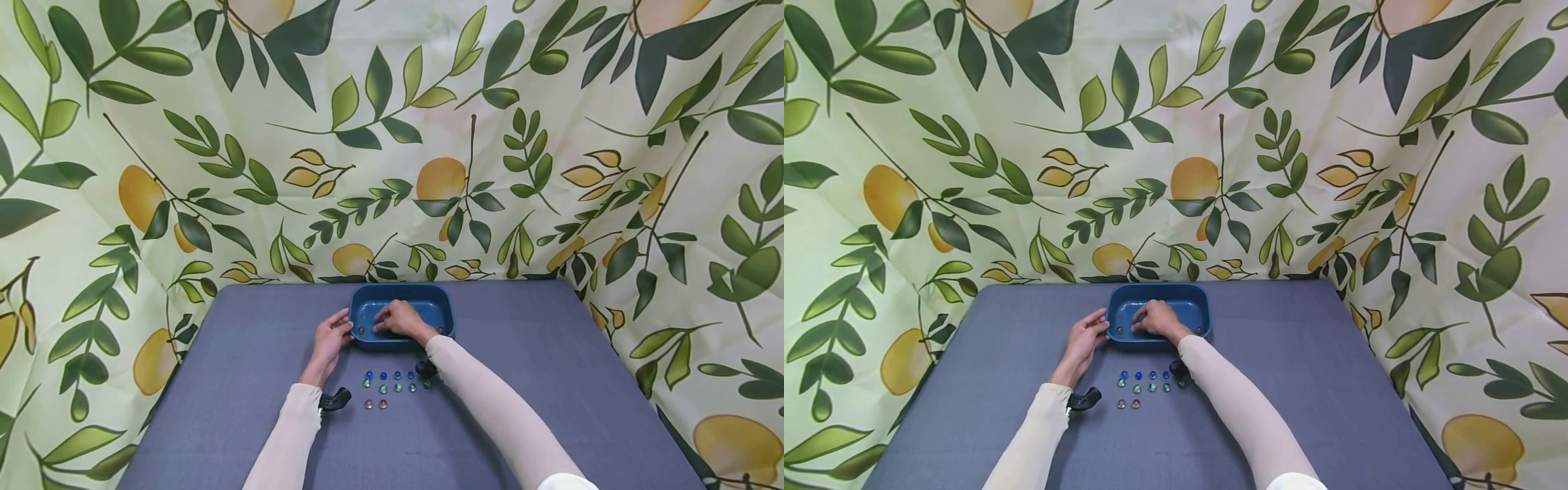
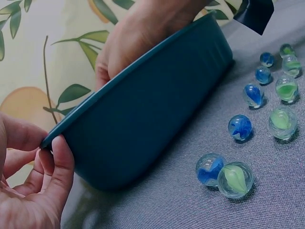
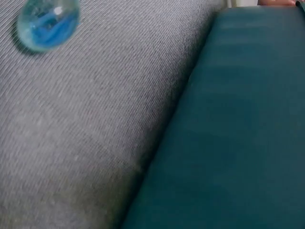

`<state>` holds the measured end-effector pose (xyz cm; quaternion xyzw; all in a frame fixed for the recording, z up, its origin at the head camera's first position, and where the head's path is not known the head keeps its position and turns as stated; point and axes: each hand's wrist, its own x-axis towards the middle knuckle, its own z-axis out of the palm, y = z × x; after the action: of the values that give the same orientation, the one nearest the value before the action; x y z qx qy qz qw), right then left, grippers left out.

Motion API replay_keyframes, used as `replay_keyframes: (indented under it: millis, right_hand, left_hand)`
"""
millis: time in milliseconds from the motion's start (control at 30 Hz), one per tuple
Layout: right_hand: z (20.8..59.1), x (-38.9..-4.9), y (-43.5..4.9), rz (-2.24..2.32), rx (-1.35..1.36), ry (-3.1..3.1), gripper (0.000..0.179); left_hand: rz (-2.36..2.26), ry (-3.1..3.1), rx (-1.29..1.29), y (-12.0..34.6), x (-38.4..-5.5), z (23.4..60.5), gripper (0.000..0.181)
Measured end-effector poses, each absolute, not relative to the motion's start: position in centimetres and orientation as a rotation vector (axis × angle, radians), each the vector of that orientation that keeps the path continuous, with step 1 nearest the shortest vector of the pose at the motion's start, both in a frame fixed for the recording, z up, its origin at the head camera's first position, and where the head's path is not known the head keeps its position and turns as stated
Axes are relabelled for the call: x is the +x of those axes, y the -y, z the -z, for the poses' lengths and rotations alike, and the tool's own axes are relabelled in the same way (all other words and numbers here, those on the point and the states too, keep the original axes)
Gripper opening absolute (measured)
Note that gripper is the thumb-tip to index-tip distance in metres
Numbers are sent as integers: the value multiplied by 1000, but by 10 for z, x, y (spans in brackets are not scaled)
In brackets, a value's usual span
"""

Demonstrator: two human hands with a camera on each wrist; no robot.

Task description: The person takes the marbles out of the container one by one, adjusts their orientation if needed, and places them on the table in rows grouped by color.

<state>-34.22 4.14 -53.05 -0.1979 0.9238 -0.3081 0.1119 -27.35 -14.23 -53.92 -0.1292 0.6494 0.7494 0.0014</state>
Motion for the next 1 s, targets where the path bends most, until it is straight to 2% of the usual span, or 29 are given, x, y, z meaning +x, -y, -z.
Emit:
replay_keyframes:
  millis: [233, 567, 1000]
  right_hand:
    - [530, -339, -33, 825, -743, -2632, 21]
    - [534, -340, -28, 804, -808, -2569, 11]
    - [535, -341, -25, 816, -835, -2492, 13]
  left_hand:
    - [-2365, -2030, -392, 143, -274, 541, 43]
    - [-2390, -2007, -391, 143, -274, 542, 43]
    - [-2370, -2025, -389, 142, -274, 540, 41]
